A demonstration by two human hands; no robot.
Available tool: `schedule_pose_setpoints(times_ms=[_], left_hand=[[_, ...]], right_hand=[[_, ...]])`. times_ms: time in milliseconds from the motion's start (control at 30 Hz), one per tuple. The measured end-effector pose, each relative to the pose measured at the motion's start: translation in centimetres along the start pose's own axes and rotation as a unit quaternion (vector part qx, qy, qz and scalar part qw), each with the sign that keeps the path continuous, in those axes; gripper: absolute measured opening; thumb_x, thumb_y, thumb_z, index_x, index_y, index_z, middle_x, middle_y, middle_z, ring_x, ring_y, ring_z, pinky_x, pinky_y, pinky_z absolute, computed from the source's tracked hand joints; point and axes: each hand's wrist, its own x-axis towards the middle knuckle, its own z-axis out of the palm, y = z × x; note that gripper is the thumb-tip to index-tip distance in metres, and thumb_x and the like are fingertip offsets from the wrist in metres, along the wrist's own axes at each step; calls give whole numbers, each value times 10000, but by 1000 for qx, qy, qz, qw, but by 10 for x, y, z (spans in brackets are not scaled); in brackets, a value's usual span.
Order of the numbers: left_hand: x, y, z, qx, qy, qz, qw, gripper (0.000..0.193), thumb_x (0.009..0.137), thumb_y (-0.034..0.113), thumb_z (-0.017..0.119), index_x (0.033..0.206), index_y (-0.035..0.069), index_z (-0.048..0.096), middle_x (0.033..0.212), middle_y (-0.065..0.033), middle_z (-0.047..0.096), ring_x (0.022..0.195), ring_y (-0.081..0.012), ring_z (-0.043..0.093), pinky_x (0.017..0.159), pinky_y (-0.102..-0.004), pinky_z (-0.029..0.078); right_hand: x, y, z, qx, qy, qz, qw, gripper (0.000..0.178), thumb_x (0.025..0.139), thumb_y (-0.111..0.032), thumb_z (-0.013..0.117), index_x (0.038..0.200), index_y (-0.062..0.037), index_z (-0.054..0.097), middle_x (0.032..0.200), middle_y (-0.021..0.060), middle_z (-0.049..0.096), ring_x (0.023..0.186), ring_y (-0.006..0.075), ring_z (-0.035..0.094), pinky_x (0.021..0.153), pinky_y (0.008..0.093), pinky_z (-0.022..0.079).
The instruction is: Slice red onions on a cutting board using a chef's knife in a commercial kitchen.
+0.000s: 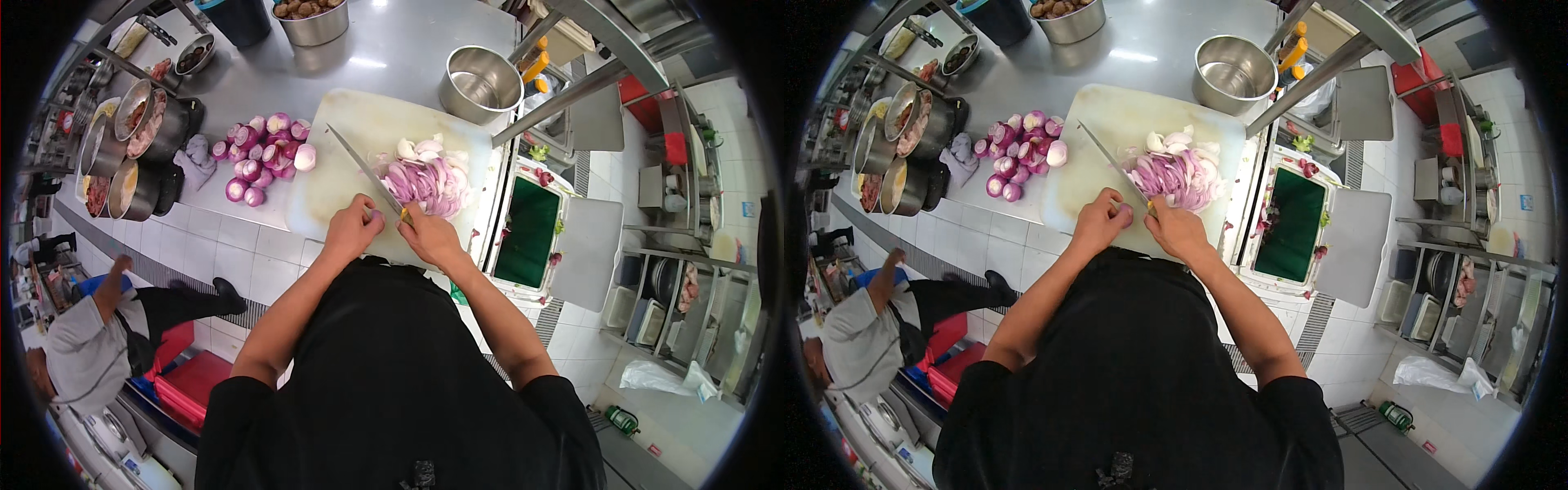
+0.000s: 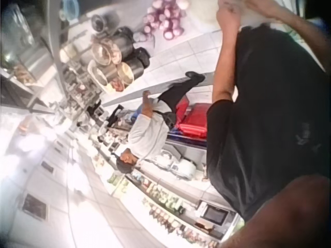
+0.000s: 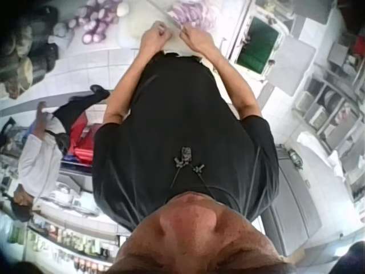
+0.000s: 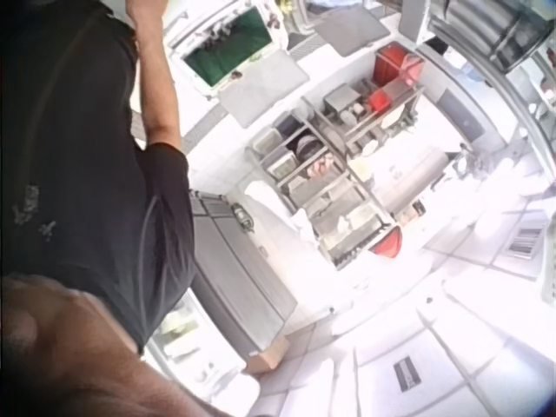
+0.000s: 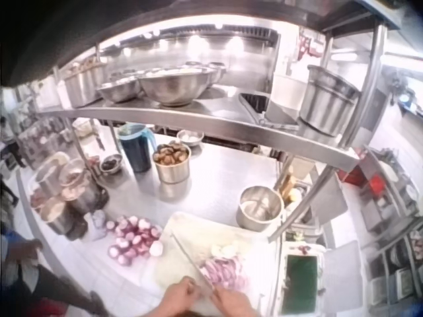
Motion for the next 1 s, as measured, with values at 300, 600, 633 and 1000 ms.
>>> schedule_pose_setpoints(times_ms=[300,600,633,1000], left_hand=[[16,-25,2,39,2,305,951,266,837,63,724,1097,66,665,1112,-94,600,953,-309,653,813,-409,552],[24,-21,16,42,25,324,945,249,824,70,744,1061,66,668,1047,-113,620,981,-341,652,842,-438,551],[23,-25,17,42,25,322,945,249,824,70,744,1061,66,668,1047,-113,620,981,-341,652,842,-438,551],[22,-28,19,59,60,336,938,223,843,66,736,1059,76,683,1045,-106,633,976,-336,660,832,-429,552]], right_hand=[[-23,-26,-27,-14,-54,38,998,358,1022,-341,571,1182,-23,538,823,273,715,783,486,703,729,589,535],[-28,-3,-1,-6,25,-4,1000,315,1012,-303,578,1139,-16,546,792,267,711,766,465,716,714,591,546],[-26,-17,-16,-30,8,0,1000,297,1013,-290,579,1129,-19,543,786,259,709,763,461,716,707,588,544],[-30,-34,-35,-55,-27,19,998,322,1015,-298,598,1147,-14,520,776,248,701,753,469,701,673,597,522]])
